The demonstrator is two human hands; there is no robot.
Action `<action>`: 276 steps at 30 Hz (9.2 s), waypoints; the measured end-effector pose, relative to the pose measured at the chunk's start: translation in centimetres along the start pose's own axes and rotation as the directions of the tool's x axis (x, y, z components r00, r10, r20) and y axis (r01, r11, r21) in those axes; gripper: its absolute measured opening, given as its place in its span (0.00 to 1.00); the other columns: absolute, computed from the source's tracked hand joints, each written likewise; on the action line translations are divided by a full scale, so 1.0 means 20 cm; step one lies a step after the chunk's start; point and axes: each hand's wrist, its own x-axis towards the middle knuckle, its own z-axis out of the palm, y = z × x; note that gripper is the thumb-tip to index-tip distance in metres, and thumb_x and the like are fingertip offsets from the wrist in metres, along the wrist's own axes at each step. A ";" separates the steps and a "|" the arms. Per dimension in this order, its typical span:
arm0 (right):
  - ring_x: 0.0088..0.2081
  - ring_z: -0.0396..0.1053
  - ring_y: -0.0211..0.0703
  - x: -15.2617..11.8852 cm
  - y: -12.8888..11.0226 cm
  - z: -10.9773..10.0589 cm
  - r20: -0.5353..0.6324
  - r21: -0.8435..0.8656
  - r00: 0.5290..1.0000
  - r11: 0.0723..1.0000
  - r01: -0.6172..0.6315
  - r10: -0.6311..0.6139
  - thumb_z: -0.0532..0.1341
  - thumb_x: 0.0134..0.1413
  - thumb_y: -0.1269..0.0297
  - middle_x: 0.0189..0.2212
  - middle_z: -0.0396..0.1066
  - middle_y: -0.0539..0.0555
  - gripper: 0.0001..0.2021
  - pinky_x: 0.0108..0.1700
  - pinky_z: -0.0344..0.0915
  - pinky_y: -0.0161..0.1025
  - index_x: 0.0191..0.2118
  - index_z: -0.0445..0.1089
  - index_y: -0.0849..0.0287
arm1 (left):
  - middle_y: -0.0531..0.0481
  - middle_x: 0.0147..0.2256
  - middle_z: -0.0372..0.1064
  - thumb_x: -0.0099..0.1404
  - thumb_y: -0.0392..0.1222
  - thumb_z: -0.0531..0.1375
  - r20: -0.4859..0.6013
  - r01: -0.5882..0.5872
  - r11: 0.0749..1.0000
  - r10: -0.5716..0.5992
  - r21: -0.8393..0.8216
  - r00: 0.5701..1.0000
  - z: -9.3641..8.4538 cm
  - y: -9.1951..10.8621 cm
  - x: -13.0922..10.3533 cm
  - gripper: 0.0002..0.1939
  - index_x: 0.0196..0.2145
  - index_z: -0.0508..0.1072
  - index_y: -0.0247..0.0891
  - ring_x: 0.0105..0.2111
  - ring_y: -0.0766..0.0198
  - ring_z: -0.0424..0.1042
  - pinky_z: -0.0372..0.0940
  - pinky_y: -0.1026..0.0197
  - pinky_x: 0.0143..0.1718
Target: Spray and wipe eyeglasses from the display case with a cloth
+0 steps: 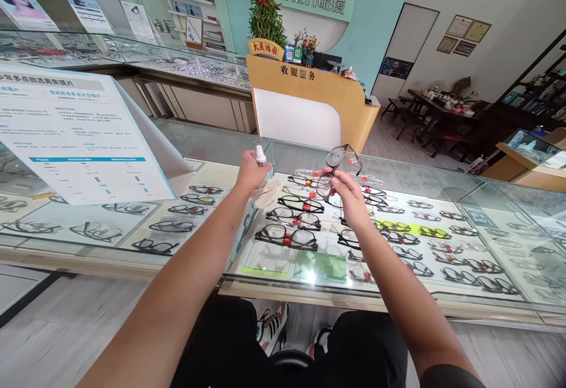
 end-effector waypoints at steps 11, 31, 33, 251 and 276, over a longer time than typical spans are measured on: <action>0.39 0.71 0.46 0.01 0.00 0.00 0.006 -0.002 1.000 1.000 0.014 -0.013 0.66 0.62 0.47 0.51 0.84 0.56 0.17 0.46 0.70 0.46 0.47 0.81 0.53 | 0.41 0.46 0.80 0.51 0.39 0.74 0.380 -0.195 0.910 0.045 0.366 0.924 -0.13 0.10 -0.12 0.19 0.41 0.76 0.44 0.49 0.42 0.79 0.68 0.51 0.49; 0.41 0.74 0.48 -0.01 0.01 0.00 0.022 -0.006 1.000 1.000 -0.001 0.001 0.66 0.65 0.46 0.52 0.83 0.56 0.18 0.48 0.70 0.47 0.51 0.81 0.51 | 0.38 0.37 0.79 0.54 0.44 0.69 0.430 -0.182 0.830 -0.075 0.527 0.900 -0.18 0.02 -0.05 0.11 0.36 0.78 0.43 0.40 0.41 0.77 0.68 0.45 0.45; 0.41 0.74 0.48 -0.01 0.01 0.00 0.021 -0.012 1.000 1.000 0.004 -0.003 0.65 0.65 0.45 0.53 0.83 0.56 0.18 0.48 0.70 0.47 0.50 0.81 0.52 | 0.39 0.39 0.79 0.54 0.42 0.68 0.432 -0.208 0.836 -0.038 0.508 0.901 -0.19 0.03 -0.06 0.11 0.38 0.78 0.44 0.41 0.41 0.77 0.67 0.46 0.46; 0.46 0.73 0.50 -0.14 -0.13 0.11 0.262 -0.109 0.965 0.993 0.047 -0.017 0.60 0.74 0.43 0.43 0.80 0.54 0.21 0.58 0.66 0.45 0.43 0.83 0.53 | 0.52 0.45 0.73 0.61 0.58 0.77 0.195 -0.050 0.493 0.434 -0.869 0.880 -0.11 0.45 -0.65 0.27 0.41 0.66 0.44 0.28 0.70 0.69 0.64 0.65 0.26; 0.40 0.71 0.47 -0.08 -0.11 0.07 0.336 0.051 0.941 0.997 -0.059 0.039 0.65 0.68 0.44 0.37 0.79 0.54 0.19 0.52 0.71 0.44 0.37 0.83 0.54 | 0.57 0.21 0.64 0.59 0.52 0.79 0.599 0.385 0.460 0.601 -0.800 0.529 -0.18 0.47 -0.60 0.23 0.35 0.71 0.39 0.22 0.69 0.62 0.66 0.62 0.29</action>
